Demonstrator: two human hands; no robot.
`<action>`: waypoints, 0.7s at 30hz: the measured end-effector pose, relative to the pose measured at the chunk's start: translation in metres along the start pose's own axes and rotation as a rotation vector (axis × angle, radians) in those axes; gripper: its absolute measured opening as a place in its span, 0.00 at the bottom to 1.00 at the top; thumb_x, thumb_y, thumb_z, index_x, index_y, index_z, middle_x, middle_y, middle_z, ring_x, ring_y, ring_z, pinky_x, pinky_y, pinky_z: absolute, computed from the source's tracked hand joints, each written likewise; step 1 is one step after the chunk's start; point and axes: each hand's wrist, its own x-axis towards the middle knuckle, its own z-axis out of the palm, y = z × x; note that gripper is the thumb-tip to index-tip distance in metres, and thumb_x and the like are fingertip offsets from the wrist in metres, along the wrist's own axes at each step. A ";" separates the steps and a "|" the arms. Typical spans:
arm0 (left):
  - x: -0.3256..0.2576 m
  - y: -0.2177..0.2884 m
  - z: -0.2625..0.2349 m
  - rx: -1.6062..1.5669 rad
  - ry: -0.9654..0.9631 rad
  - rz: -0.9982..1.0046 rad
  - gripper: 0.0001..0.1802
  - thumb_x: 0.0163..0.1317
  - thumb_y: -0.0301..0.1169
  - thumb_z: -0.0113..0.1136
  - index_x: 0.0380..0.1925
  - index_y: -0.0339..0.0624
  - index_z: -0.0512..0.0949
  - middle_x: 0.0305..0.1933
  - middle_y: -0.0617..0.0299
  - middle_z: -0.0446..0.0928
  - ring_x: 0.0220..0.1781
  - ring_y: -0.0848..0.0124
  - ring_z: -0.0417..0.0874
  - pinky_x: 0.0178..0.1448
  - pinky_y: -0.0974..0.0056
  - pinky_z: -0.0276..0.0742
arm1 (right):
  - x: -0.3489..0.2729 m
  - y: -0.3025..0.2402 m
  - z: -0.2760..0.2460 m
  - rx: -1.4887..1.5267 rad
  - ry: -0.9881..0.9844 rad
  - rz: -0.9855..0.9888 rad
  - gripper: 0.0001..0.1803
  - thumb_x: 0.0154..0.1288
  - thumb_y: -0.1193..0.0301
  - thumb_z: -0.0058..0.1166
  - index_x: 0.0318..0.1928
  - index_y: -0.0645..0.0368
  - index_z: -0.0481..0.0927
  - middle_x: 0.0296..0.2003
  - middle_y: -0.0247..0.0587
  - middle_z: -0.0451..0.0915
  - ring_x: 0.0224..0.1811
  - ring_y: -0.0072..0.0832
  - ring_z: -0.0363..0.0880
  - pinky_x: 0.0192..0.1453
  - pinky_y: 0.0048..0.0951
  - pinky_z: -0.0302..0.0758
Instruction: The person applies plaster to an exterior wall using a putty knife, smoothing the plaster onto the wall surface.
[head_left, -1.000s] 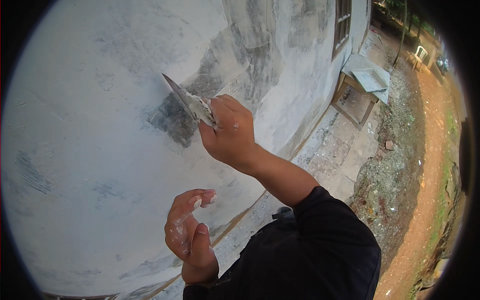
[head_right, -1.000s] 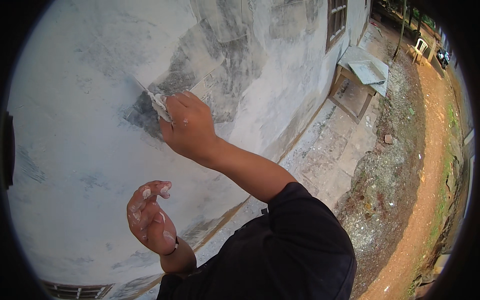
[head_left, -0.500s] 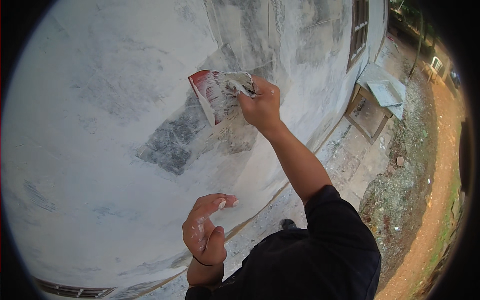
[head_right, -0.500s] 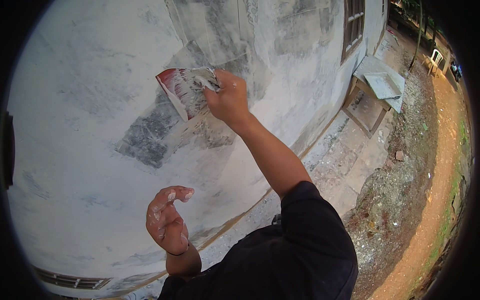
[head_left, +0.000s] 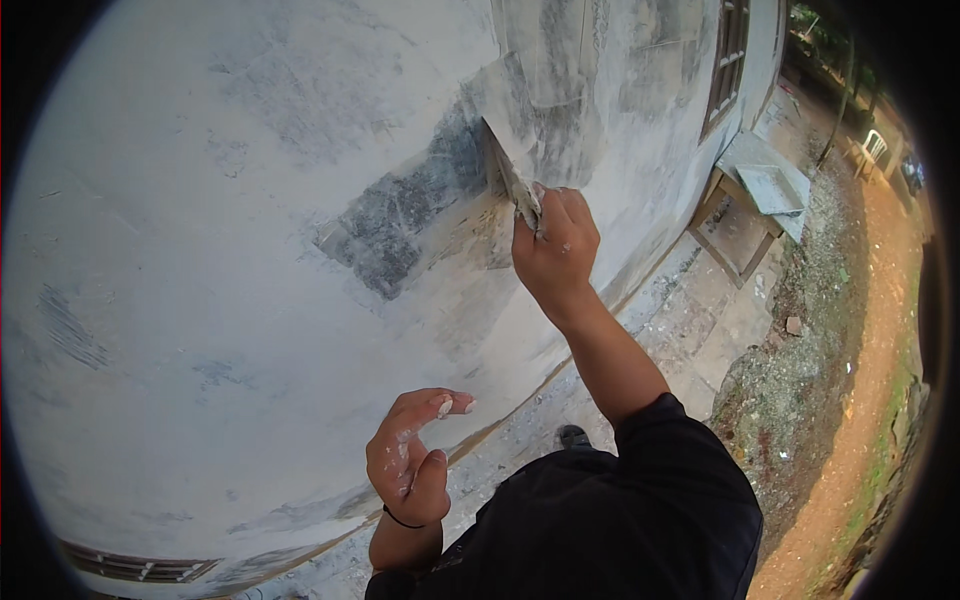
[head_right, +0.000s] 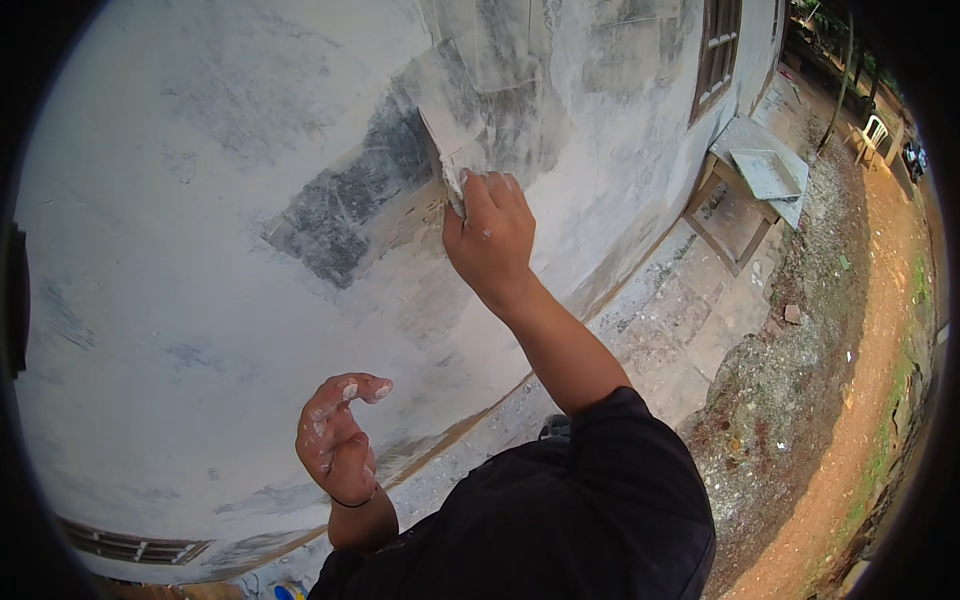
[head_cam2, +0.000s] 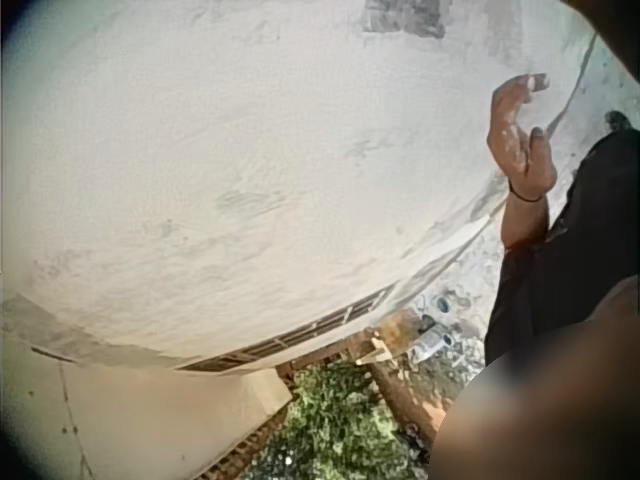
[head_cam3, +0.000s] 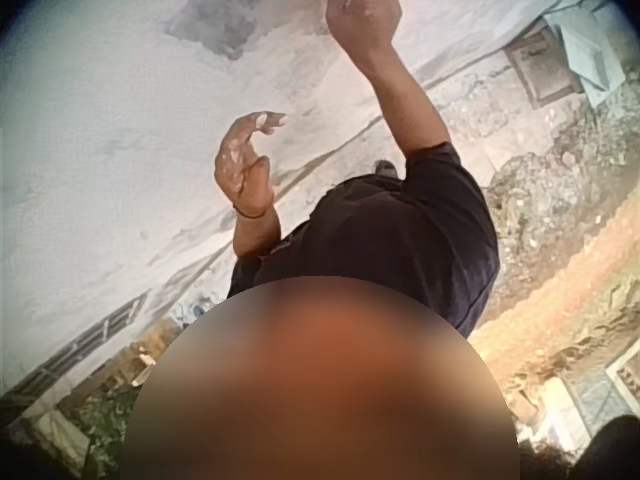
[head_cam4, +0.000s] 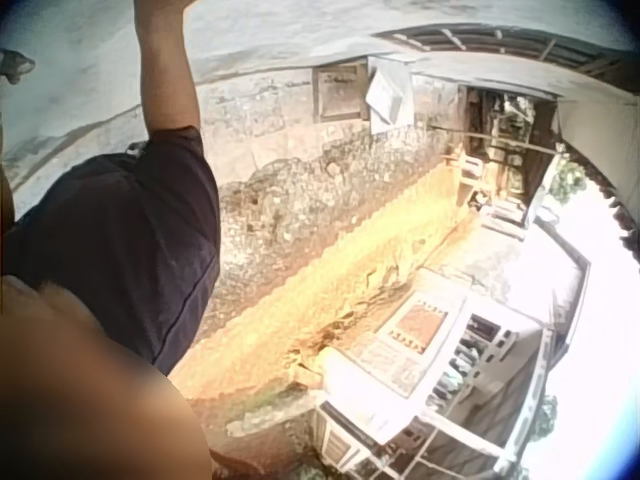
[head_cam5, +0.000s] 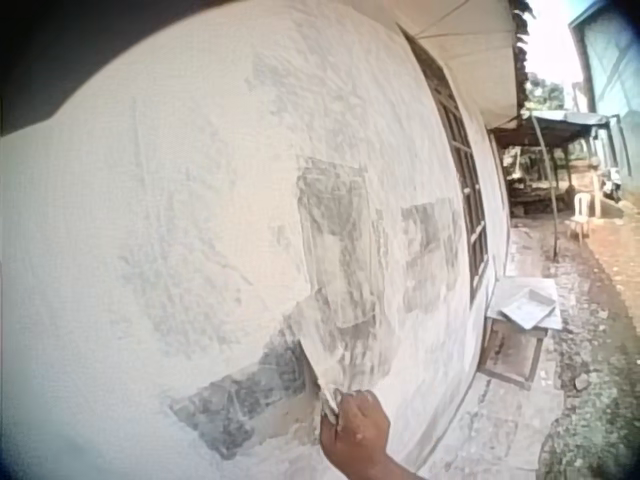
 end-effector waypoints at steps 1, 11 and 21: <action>-0.005 0.005 -0.006 -0.002 -0.006 0.002 0.29 0.34 0.15 0.39 0.44 0.25 0.70 0.40 0.38 0.74 0.44 0.54 0.78 0.53 0.54 0.72 | -0.011 -0.012 0.011 0.014 -0.012 -0.028 0.17 0.38 0.82 0.56 0.35 0.67 0.75 0.26 0.45 0.71 0.27 0.41 0.70 0.29 0.36 0.69; -0.046 0.034 -0.065 0.109 0.064 0.052 0.33 0.32 0.17 0.37 0.47 0.27 0.70 0.36 0.42 0.76 0.41 0.54 0.77 0.48 0.56 0.72 | -0.078 -0.129 0.058 0.142 -0.049 -0.034 0.18 0.36 0.80 0.58 0.35 0.68 0.74 0.28 0.48 0.70 0.28 0.42 0.71 0.28 0.35 0.70; -0.034 0.020 -0.052 0.033 -0.016 0.027 0.30 0.34 0.16 0.40 0.46 0.28 0.69 0.38 0.36 0.74 0.43 0.53 0.77 0.50 0.53 0.73 | -0.081 -0.115 0.008 0.356 -0.082 -0.004 0.12 0.39 0.82 0.55 0.31 0.68 0.74 0.26 0.49 0.74 0.25 0.42 0.73 0.28 0.33 0.71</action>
